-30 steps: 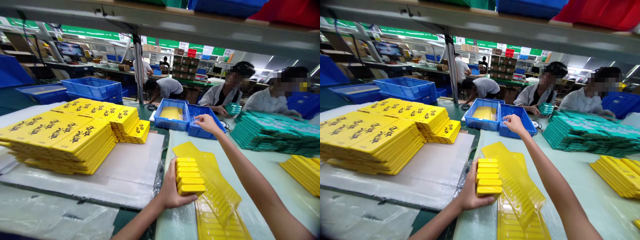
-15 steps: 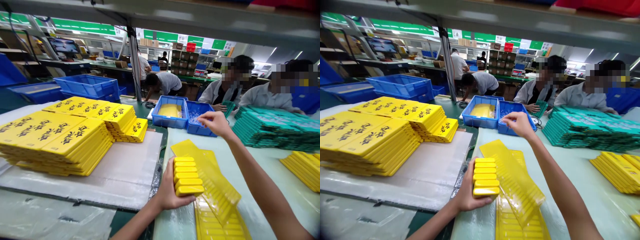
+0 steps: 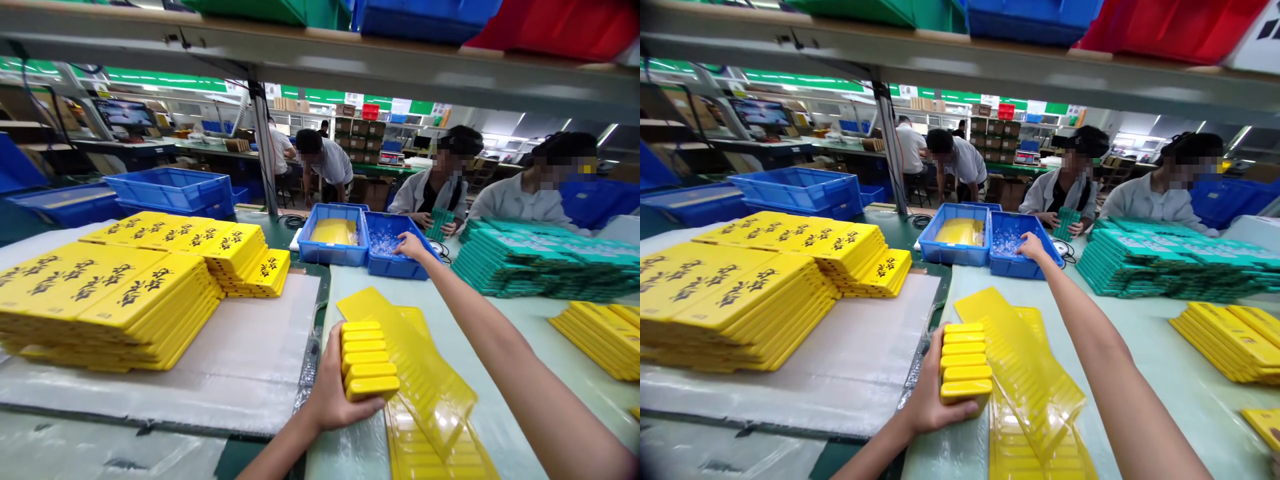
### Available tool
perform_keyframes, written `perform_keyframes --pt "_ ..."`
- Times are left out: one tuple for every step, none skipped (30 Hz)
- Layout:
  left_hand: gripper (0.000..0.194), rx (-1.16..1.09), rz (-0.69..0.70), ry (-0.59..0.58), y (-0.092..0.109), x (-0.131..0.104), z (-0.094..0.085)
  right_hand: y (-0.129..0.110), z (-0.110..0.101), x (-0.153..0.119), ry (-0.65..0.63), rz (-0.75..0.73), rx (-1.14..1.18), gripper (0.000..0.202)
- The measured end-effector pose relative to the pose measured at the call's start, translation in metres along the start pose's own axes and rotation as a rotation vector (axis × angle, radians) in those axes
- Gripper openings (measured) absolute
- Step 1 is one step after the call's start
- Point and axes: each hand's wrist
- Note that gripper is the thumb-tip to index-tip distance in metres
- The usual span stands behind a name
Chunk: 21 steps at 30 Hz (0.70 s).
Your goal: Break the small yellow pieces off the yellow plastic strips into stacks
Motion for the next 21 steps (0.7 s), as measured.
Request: perform_keyframes --pt "0.118 0.0 -0.003 -0.001 0.001 0.0 0.0 0.002 0.0 0.001 -0.004 -0.003 0.001 0.027" --pt "0.117 0.0 -0.002 -0.003 0.002 0.0 0.0 0.003 -0.001 0.003 -0.007 -0.006 0.004 0.026" --pt "0.116 -0.001 0.003 -0.005 0.003 0.0 -0.001 0.003 -0.002 0.003 -0.006 -0.01 0.006 0.025" --pt "0.115 0.0 0.009 -0.006 0.004 0.001 -0.001 0.003 -0.003 0.004 0.0 -0.012 0.009 0.025" --pt "0.113 0.003 0.014 -0.006 0.005 0.001 -0.001 0.002 -0.004 0.003 0.011 -0.01 0.012 0.026" --pt "0.113 0.008 0.017 -0.004 0.005 0.001 -0.001 0.001 -0.005 0.002 0.023 -0.003 0.014 0.029" --pt "0.114 0.014 0.016 -0.002 0.006 0.001 -0.001 0.0 -0.007 0.001 0.033 0.009 0.017 0.03" --pt "0.115 0.019 0.013 -0.001 0.006 0.001 -0.001 -0.001 -0.008 -0.001 0.035 0.023 0.02 0.03" --pt "0.116 0.021 0.009 -0.001 0.006 0.002 -0.001 -0.003 -0.009 -0.003 0.027 0.034 0.024 0.029" --pt "0.116 0.02 0.008 -0.001 0.006 0.002 -0.001 -0.006 -0.011 -0.006 0.008 0.041 0.028 0.028" --pt "0.116 0.018 0.011 -0.002 0.006 0.002 0.0 -0.009 -0.013 -0.008 -0.015 0.044 0.033 0.026" --pt "0.115 0.015 0.016 -0.001 0.006 0.002 0.0 -0.013 -0.016 -0.011 -0.035 0.043 0.037 0.025" --pt "0.114 0.014 0.02 -0.002 0.006 0.002 0.0 -0.018 -0.019 -0.014 -0.047 0.04 0.043 0.025" --pt "0.114 0.014 0.022 -0.002 0.006 0.002 0.0 -0.023 -0.023 -0.016 -0.05 0.033 0.051 0.025" --pt "0.115 0.016 0.02 -0.002 0.006 0.002 0.0 -0.03 -0.028 -0.02 -0.047 0.019 0.063 0.026" --pt "0.115 0.02 0.014 -0.002 0.006 0.002 -0.001 -0.037 -0.034 -0.026 -0.043 -0.006 0.079 0.027" --pt "0.117 0.022 0.007 -0.001 0.006 0.002 -0.001 -0.044 -0.04 -0.033 -0.043 -0.043 0.101 0.033" --pt "0.118 0.022 0.002 0.001 0.005 0.001 -0.001 -0.05 -0.046 -0.045 -0.049 -0.088 0.128 0.042" --pt "0.118 0.022 -0.002 0.0 0.005 0.001 -0.001 -0.055 -0.052 -0.061 -0.068 -0.141 0.158 0.053" --pt "0.118 0.018 -0.001 -0.001 0.005 0.001 -0.001 -0.058 -0.058 -0.081 -0.121 -0.203 0.201 0.066" --pt "0.118 0.013 0.002 -0.004 0.004 0.001 0.0 -0.06 -0.062 -0.107 -0.189 -0.26 0.246 0.075"
Point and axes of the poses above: each hand's wrist, its own x-axis towards the middle knuckle, its own z-axis out of the palm, y = z × x, and after that the axes turned 5 degrees about -z, right-handed
